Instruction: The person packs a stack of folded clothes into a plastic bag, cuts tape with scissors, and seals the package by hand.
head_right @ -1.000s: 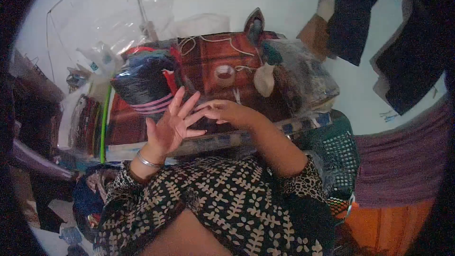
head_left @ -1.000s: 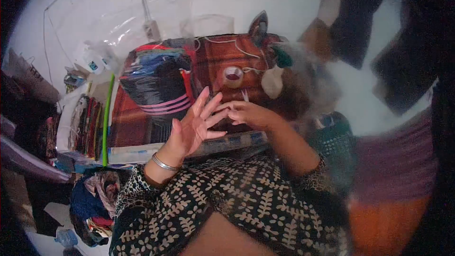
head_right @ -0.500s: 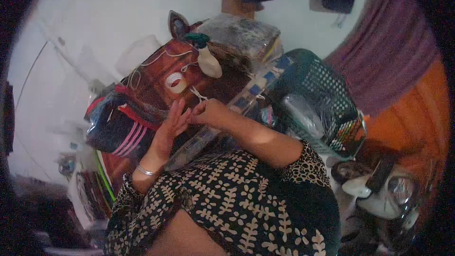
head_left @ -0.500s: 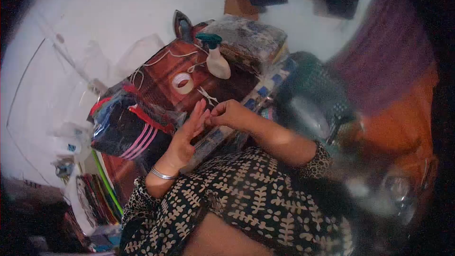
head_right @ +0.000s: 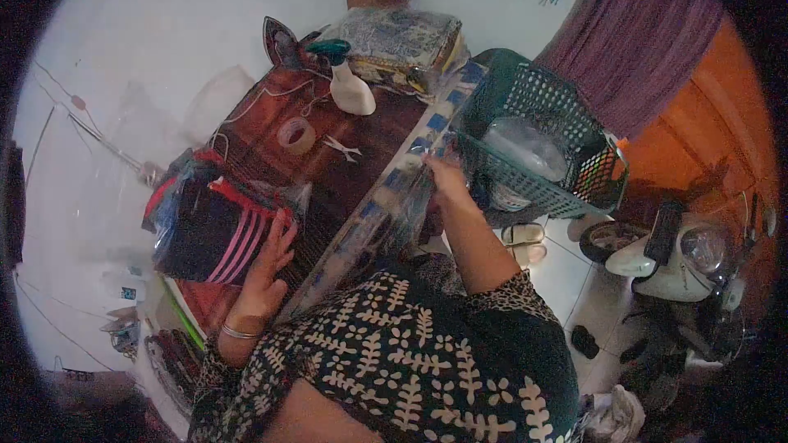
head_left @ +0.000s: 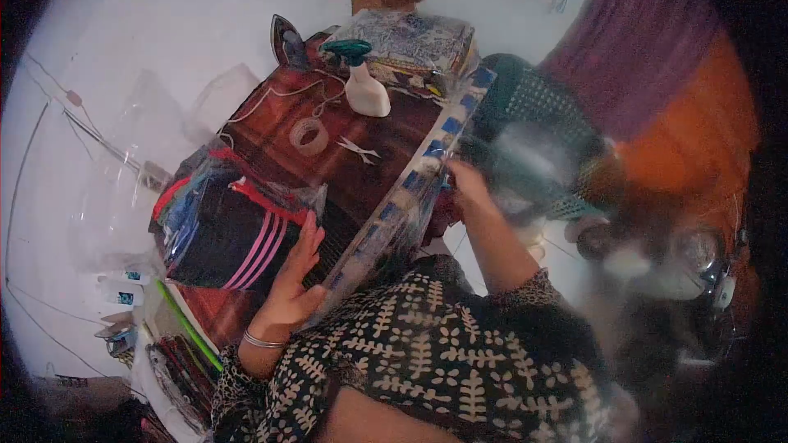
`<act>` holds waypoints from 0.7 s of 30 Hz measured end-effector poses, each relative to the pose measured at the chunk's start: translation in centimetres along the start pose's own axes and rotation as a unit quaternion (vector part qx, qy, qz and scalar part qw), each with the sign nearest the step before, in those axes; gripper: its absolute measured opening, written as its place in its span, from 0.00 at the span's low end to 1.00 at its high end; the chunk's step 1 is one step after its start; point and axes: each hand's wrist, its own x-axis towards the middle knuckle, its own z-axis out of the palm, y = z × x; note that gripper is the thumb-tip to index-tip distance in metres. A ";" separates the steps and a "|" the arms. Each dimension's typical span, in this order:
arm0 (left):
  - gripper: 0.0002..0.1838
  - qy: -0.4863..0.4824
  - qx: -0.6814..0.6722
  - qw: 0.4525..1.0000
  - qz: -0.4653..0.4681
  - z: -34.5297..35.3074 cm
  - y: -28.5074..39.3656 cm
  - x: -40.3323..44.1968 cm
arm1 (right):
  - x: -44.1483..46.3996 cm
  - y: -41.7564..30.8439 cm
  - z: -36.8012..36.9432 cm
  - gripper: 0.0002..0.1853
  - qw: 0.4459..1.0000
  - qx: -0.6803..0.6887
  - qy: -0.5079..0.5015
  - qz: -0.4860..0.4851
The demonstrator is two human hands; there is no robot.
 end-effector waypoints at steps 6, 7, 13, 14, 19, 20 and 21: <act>0.51 -0.012 0.017 0.999 -0.032 -0.4 0.6 -0.8 | 2.8 3.0 1.4 0.17 0.994 0.059 0.054 -0.074; 0.52 -0.017 0.020 0.999 -0.039 -0.6 0.6 -1.0 | 2.9 3.3 1.8 0.17 0.988 0.073 0.080 -0.106; 0.51 -0.012 0.016 0.999 -0.033 -0.7 0.4 -0.9 | 10.3 6.5 1.4 0.25 0.971 0.151 0.111 -0.147; 0.51 -0.014 0.016 0.999 -0.031 -0.8 0.2 -0.8 | 10.9 6.9 1.4 0.25 0.971 0.101 0.158 -0.146; 0.49 -0.003 0.025 0.999 -0.029 -0.3 -0.6 0.5 | 12.3 6.1 1.3 0.28 0.958 -0.179 0.193 -0.112; 0.49 -0.005 0.023 0.999 -0.028 -0.4 -0.6 0.5 | 11.0 5.1 1.7 0.28 0.952 -0.206 0.220 -0.044; 0.49 -0.006 0.019 0.999 -0.026 -0.4 -0.7 0.6 | 11.1 5.4 1.8 0.28 0.952 -0.207 0.222 -0.045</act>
